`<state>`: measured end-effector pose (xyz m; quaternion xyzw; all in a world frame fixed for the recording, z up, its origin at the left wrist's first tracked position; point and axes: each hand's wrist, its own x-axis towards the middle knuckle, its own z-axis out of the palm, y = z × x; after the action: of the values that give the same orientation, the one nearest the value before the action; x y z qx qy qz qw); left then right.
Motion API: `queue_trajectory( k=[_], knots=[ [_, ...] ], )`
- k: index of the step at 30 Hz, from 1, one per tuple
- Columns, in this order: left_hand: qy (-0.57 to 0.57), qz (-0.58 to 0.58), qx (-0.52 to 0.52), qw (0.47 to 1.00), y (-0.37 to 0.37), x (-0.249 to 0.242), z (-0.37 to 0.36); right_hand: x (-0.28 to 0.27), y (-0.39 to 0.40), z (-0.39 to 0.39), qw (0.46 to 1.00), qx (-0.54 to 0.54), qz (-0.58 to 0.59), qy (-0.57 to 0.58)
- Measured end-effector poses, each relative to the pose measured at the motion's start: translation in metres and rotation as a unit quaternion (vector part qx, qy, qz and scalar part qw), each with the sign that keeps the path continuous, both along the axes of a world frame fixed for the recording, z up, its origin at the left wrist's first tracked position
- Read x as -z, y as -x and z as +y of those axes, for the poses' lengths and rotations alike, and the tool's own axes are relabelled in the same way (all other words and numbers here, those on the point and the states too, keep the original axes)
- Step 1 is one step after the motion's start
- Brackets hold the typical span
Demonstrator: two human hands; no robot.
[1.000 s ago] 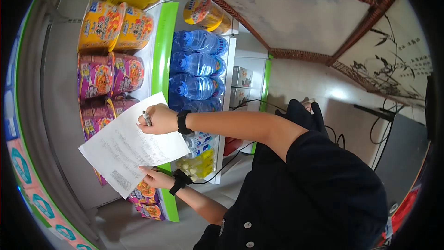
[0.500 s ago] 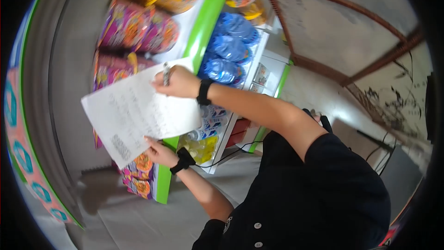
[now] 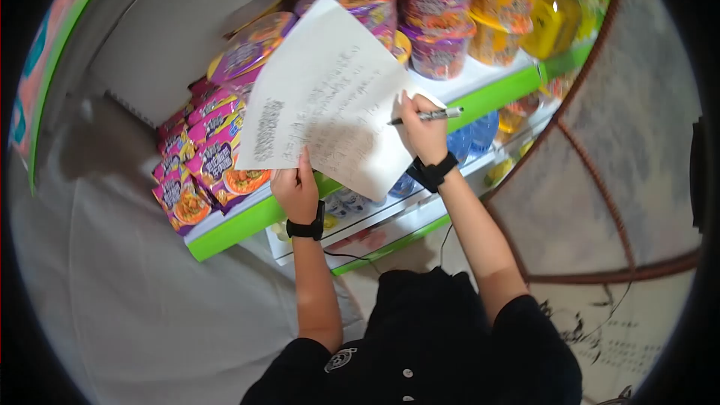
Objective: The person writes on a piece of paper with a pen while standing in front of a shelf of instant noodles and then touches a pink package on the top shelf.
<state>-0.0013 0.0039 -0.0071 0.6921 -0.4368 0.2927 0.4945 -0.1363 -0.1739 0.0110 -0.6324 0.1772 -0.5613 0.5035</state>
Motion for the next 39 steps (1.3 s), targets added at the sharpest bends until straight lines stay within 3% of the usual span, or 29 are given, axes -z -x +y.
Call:
queue_trajectory(
  k=[3, 5, 13, 21, 24, 28, 31, 33, 39],
  knots=[
    [-0.011, 0.018, -0.008, 1.0, 0.009, -0.012, 0.002, -0.002, 0.003, 0.0, 1.0, -0.008, -0.014, 0.008],
    [0.008, 0.012, -0.005, 1.0, 0.008, -0.011, 0.001, 0.001, 0.004, 0.001, 0.996, -0.032, -0.019, -0.086],
    [0.025, -0.002, 0.002, 1.0, 0.005, -0.014, 0.002, 0.014, -0.006, -0.01, 1.0, 0.01, -0.028, -0.007],
    [0.014, -0.002, -0.004, 1.0, 0.007, -0.018, 0.002, 0.006, 0.0, -0.005, 1.0, 0.003, -0.025, -0.011],
    [0.023, -0.016, -0.003, 1.0, 0.005, -0.016, 0.001, 0.002, 0.002, -0.005, 0.991, -0.038, -0.085, -0.097],
    [0.018, -0.013, 0.001, 1.0, 0.006, -0.016, 0.002, 0.007, 0.004, -0.01, 1.0, -0.014, -0.026, -0.006],
    [0.027, -0.016, 0.004, 0.999, 0.006, -0.014, 0.001, 0.005, 0.006, -0.016, 0.999, -0.014, -0.038, -0.016],
    [0.033, -0.015, -0.005, 0.999, 0.005, -0.012, 0.0, 0.0, 0.013, -0.019, 0.966, -0.095, -0.162, -0.18],
    [-0.026, -0.008, -0.016, 0.999, 0.005, -0.013, 0.006, -0.005, 0.062, -0.012, 0.985, -0.018, -0.115, -0.131]
  ],
)
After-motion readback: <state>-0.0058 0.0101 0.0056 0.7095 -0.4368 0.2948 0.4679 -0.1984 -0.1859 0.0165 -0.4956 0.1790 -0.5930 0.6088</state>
